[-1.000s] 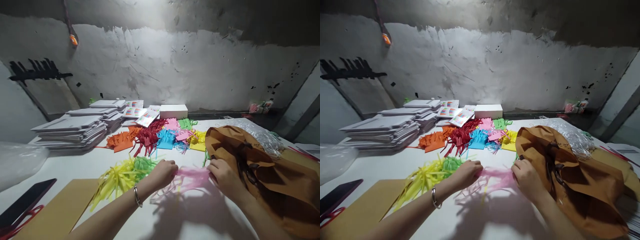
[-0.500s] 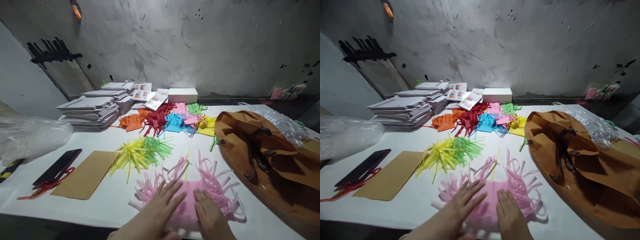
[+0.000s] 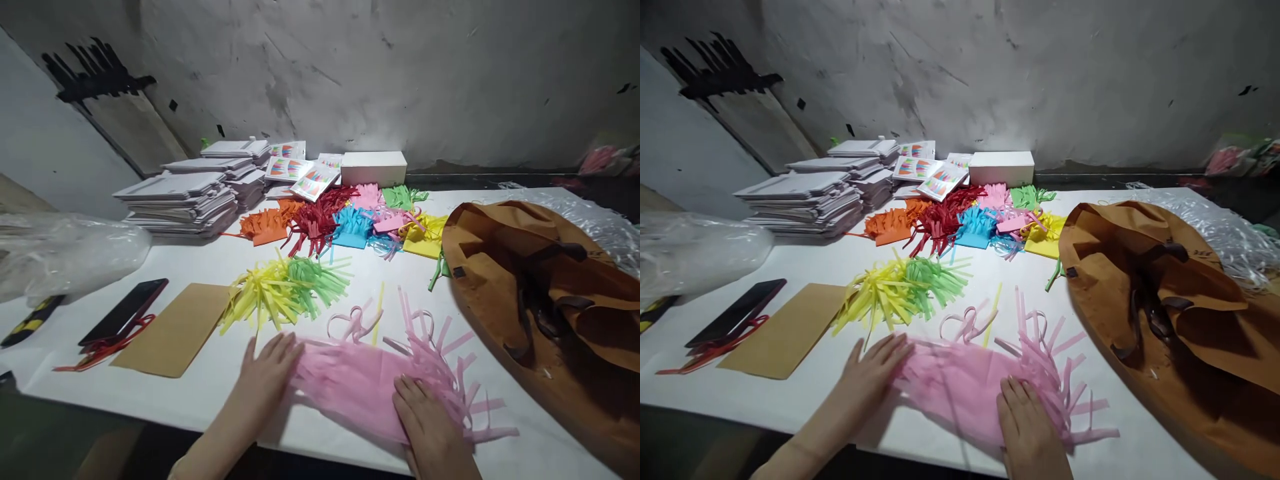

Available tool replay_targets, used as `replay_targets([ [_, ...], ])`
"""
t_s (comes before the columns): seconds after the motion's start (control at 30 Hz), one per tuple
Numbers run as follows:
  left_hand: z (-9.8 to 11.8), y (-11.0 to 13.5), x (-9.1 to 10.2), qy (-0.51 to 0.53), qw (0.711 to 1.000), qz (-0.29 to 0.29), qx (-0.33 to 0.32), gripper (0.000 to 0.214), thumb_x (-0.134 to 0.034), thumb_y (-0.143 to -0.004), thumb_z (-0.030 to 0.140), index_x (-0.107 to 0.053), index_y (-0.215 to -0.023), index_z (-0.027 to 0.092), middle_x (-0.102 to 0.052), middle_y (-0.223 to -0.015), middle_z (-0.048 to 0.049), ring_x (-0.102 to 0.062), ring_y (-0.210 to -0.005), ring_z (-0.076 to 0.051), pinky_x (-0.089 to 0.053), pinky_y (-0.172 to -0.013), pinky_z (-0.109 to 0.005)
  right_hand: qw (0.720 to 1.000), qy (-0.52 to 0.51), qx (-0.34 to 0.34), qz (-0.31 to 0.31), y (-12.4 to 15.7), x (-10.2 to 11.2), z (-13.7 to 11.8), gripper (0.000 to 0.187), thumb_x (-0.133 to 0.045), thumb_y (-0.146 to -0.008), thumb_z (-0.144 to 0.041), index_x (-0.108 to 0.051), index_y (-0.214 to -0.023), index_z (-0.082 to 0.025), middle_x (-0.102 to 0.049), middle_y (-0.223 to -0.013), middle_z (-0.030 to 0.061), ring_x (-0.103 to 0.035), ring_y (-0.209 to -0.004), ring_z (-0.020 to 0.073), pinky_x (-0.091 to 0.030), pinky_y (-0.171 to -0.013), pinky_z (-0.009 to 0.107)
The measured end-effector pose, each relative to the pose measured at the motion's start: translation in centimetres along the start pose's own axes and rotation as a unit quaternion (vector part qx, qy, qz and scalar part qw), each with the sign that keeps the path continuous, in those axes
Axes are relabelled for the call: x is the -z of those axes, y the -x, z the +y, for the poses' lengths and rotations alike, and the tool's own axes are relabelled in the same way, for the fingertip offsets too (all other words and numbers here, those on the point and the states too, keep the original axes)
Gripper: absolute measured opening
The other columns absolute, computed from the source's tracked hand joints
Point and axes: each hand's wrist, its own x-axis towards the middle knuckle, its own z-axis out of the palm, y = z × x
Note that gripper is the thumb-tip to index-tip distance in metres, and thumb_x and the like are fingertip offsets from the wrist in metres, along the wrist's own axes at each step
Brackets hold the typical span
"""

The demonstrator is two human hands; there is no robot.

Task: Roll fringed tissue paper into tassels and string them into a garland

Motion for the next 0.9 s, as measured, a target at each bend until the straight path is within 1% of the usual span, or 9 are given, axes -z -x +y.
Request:
replay_targets([
  [0.03, -0.5, 1.0, 0.8, -0.001, 1.0, -0.007, -0.007, 0.063, -0.053, -0.073, -0.003, -0.067, -0.127, 0.027, -0.064, -0.138, -0.0173, -0.058, -0.127, -0.043, -0.033, -0.103, -0.08, 1.0, -0.005, -0.002, 0.018, -0.2, 0.0, 0.0, 0.051, -0.043, -0.076, -0.006, -0.067, -0.12, -0.012, -0.07, -0.127, 0.0125, -0.065, -0.12, 0.027, -0.051, -0.103, 0.043],
  [0.1, 0.6, 2.1, 2.5, 0.035, 0.997, -0.015, -0.066, 0.063, -0.058, -0.078, 0.007, -0.059, -0.138, 0.028, -0.058, -0.144, -0.0163, -0.054, -0.133, -0.042, -0.039, -0.105, -0.073, 0.999, -0.005, 0.018, 0.032, -0.8, 0.3, 0.0, 0.048, -0.041, -0.077, -0.005, -0.069, -0.115, -0.012, -0.072, -0.124, 0.0119, -0.065, -0.119, 0.0267, -0.05, -0.103, 0.043],
  [0.2, 5.8, 1.1, 4.1, 0.12, 0.976, -0.044, -0.177, 0.07, -0.06, -0.092, 0.026, -0.032, -0.156, 0.028, -0.039, -0.161, -0.0098, -0.035, -0.148, -0.03, -0.037, -0.119, -0.051, 0.996, 0.006, 0.085, -0.026, -1.8, 1.3, 0.4, 0.045, -0.041, -0.082, -0.003, -0.07, -0.114, -0.015, -0.071, -0.126, 0.0081, -0.065, -0.12, 0.0254, -0.052, -0.101, 0.041],
  [0.3, 11.0, -1.3, 2.9, 0.168, 0.949, -0.081, -0.255, 0.082, -0.07, -0.087, 0.041, -0.03, -0.156, 0.021, -0.042, -0.159, -0.0125, -0.036, -0.147, -0.036, -0.033, -0.119, -0.058, 0.994, 0.014, 0.099, -0.041, -2.0, 2.4, 1.1, 0.041, -0.042, -0.087, -0.002, -0.071, -0.113, -0.016, -0.072, -0.125, 0.0067, -0.066, -0.119, 0.024, -0.052, -0.101, 0.04],
  [0.37, 12.5, -2.1, 1.1, 0.19, 0.945, -0.078, -0.255, 0.066, -0.068, -0.09, 0.033, -0.041, -0.149, 0.02, -0.051, -0.152, -0.0123, -0.044, -0.141, -0.033, -0.035, -0.119, -0.056, 0.995, 0.031, 0.083, -0.04, -1.8, 3.2, 1.7, 0.042, -0.041, -0.087, -0.002, -0.07, -0.115, -0.014, -0.072, -0.125, 0.0088, -0.067, -0.118, 0.0248, -0.053, -0.1, 0.042],
  [0.47, 12.5, -1.9, -1.0, 0.222, 0.946, -0.023, -0.233, 0.036, -0.055, -0.095, 0.01, -0.057, -0.129, 0.021, -0.063, -0.138, -0.0098, -0.051, -0.135, -0.025, -0.036, -0.119, -0.048, 0.994, 0.048, 0.065, -0.075, -1.2, 4.6, 2.1, 0.038, -0.044, -0.091, -0.01, -0.068, -0.12, -0.013, -0.07, -0.128, 0.0118, -0.067, -0.117, 0.0288, -0.057, -0.093, 0.046],
  [0.6, 11.9, -0.8, -1.3, 0.255, 0.942, 0.02, -0.219, 0.03, -0.053, -0.095, 0.008, -0.06, -0.121, 0.02, -0.067, -0.129, -0.0101, -0.054, -0.13, -0.026, -0.041, -0.115, -0.052, 0.995, 0.018, 0.053, -0.082, -1.3, 6.0, 1.5, 0.031, -0.054, -0.098, -0.033, -0.069, -0.118, -0.015, -0.072, -0.122, 0.0125, -0.068, -0.114, 0.0293, -0.058, -0.091, 0.045],
  [0.73, 11.9, -0.5, -0.8, 0.261, 0.942, 0.003, -0.212, 0.031, -0.055, -0.094, 0.011, -0.059, -0.123, 0.02, -0.066, -0.131, -0.0123, -0.054, -0.13, -0.029, -0.042, -0.113, -0.057, 0.995, -0.052, 0.027, -0.078, -1.9, 6.0, 0.7, 0.025, -0.054, -0.094, -0.011, -0.069, -0.112, -0.018, -0.076, -0.112, 0.0061, -0.07, -0.106, 0.0223, -0.052, -0.101, 0.04],
  [0.9, 11.7, -0.4, -0.4, 0.256, 0.943, -0.025, -0.211, 0.035, -0.065, -0.093, 0.03, -0.057, -0.125, 0.019, -0.064, -0.134, -0.0139, -0.052, -0.129, -0.033, -0.041, -0.112, -0.059, 0.991, -0.108, -0.038, -0.067, -2.6, 5.6, 0.2, 0.022, -0.049, -0.095, -0.007, -0.066, -0.101, -0.019, -0.076, -0.098, 0.0038, -0.071, -0.093, 0.0193, -0.051, -0.093, 0.037],
])
